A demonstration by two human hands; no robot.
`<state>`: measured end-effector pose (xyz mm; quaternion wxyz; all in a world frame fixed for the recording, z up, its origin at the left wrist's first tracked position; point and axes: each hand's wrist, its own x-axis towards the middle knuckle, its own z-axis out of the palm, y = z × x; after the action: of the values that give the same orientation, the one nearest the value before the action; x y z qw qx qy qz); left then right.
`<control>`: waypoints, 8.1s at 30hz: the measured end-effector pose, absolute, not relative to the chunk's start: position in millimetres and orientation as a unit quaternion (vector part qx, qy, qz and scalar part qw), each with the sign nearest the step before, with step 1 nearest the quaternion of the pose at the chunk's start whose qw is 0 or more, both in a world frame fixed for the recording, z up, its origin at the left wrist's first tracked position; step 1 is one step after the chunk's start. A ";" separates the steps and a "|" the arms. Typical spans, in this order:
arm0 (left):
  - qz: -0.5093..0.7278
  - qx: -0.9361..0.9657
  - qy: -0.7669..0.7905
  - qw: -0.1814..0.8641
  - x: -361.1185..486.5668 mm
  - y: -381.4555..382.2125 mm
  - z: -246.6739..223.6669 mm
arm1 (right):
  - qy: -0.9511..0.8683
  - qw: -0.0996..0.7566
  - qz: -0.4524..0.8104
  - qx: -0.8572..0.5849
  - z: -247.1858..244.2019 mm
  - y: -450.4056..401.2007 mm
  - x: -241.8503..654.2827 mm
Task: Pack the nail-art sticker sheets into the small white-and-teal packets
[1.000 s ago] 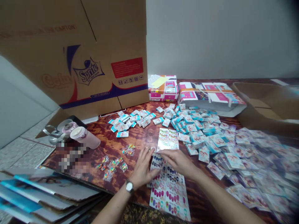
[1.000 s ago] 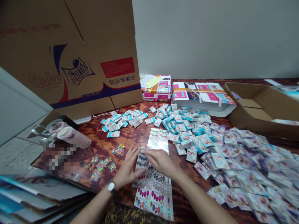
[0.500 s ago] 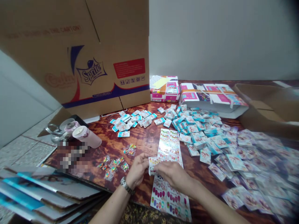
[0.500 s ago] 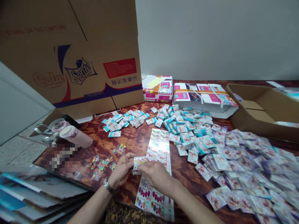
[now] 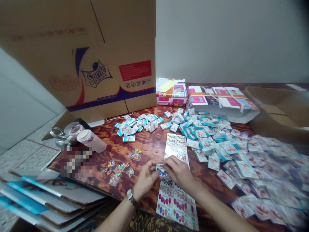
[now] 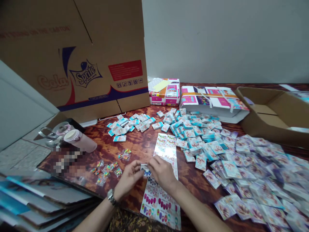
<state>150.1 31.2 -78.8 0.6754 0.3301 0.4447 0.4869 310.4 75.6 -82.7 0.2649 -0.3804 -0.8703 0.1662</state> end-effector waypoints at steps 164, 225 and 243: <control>0.288 0.800 0.514 0.114 134.8 30.4 -84.8 | -0.663 0.310 0.594 -0.333 -70.5 75.4 308.3; 0.207 0.783 0.586 0.019 156.1 35.1 -94.5 | -0.581 0.423 0.511 -0.471 -97.1 81.5 299.2; 0.097 0.863 0.488 0.081 154.8 10.5 -145.2 | -0.880 0.034 0.169 -0.444 -142.4 94.1 392.8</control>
<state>154.8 10.5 -145.2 0.0810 0.8634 0.4885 0.0966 392.8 94.1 -142.4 0.0343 -0.4435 -0.8796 0.1686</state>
